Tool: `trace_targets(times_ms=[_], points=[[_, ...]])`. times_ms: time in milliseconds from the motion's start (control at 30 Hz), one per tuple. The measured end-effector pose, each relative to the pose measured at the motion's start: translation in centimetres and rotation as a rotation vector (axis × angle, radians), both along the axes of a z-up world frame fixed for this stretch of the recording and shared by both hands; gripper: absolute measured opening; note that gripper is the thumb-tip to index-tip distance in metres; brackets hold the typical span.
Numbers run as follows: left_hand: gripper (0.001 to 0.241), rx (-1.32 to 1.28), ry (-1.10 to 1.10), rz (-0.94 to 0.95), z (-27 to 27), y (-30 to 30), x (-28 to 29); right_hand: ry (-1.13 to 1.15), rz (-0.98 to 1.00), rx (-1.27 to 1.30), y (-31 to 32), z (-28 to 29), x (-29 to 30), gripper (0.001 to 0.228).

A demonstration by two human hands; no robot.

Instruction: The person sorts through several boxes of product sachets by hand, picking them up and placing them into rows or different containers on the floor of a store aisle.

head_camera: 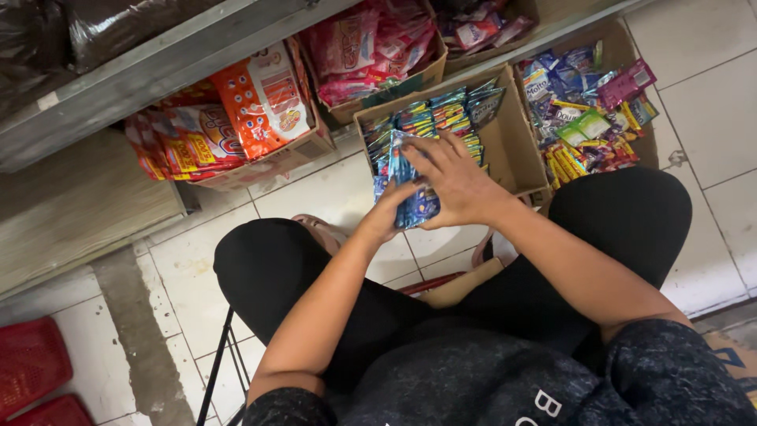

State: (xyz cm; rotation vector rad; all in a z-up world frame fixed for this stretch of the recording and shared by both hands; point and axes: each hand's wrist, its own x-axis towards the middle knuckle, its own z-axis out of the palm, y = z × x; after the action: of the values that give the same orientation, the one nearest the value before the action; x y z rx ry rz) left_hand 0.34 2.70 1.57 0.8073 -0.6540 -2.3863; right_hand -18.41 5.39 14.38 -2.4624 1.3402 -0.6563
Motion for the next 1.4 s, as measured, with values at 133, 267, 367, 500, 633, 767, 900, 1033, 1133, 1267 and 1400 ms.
trace_targets(times_ms=[133,267,367,500,633,767,900,1033,1133,1267,1400], points=[[0.056,0.031,0.076,0.109,0.6,0.0,-0.1,0.037,0.004,0.022,0.5,0.7,1.0,0.12],[0.062,-0.033,-0.052,0.057,1.6,-0.3,-0.4,0.052,-0.056,0.007,0.6,1.2,1.7,0.125],[0.07,-0.095,-0.061,-0.007,1.9,-0.3,-0.3,0.021,0.001,0.047,0.5,1.8,1.6,0.14],[0.082,-0.161,-0.032,-0.186,2.1,-0.7,-0.1,-0.228,0.011,0.412,-0.2,3.0,-1.3,0.146],[0.105,-0.345,-0.068,-0.334,4.0,-0.8,0.3,-0.304,-0.016,0.571,-0.7,2.6,-4.5,0.091],[0.122,-0.396,-0.094,-0.512,5.0,-0.8,0.2,-0.335,0.078,0.733,-0.6,1.1,-4.5,0.051],[0.122,-0.411,-0.147,-0.588,3.9,-0.6,0.1,-0.242,0.072,0.905,-0.4,0.2,-3.0,0.047],[0.116,-0.436,-0.184,-0.558,3.7,-0.6,0.2,-0.267,0.085,0.874,-0.5,-0.5,-2.9,0.056],[0.116,-0.434,-0.191,-0.544,3.8,-0.4,0.1,-0.393,0.17,0.867,-0.6,-2.5,-2.8,0.052],[0.106,-0.418,-0.27,-0.506,2.6,-0.6,-0.4,-0.419,0.151,0.897,-1.6,-4.5,-3.7,0.049],[0.092,-0.362,-0.409,-0.292,0.2,-1.7,-1.6,-0.105,-0.076,0.873,-3.4,-3.6,-7.5,0.052]])
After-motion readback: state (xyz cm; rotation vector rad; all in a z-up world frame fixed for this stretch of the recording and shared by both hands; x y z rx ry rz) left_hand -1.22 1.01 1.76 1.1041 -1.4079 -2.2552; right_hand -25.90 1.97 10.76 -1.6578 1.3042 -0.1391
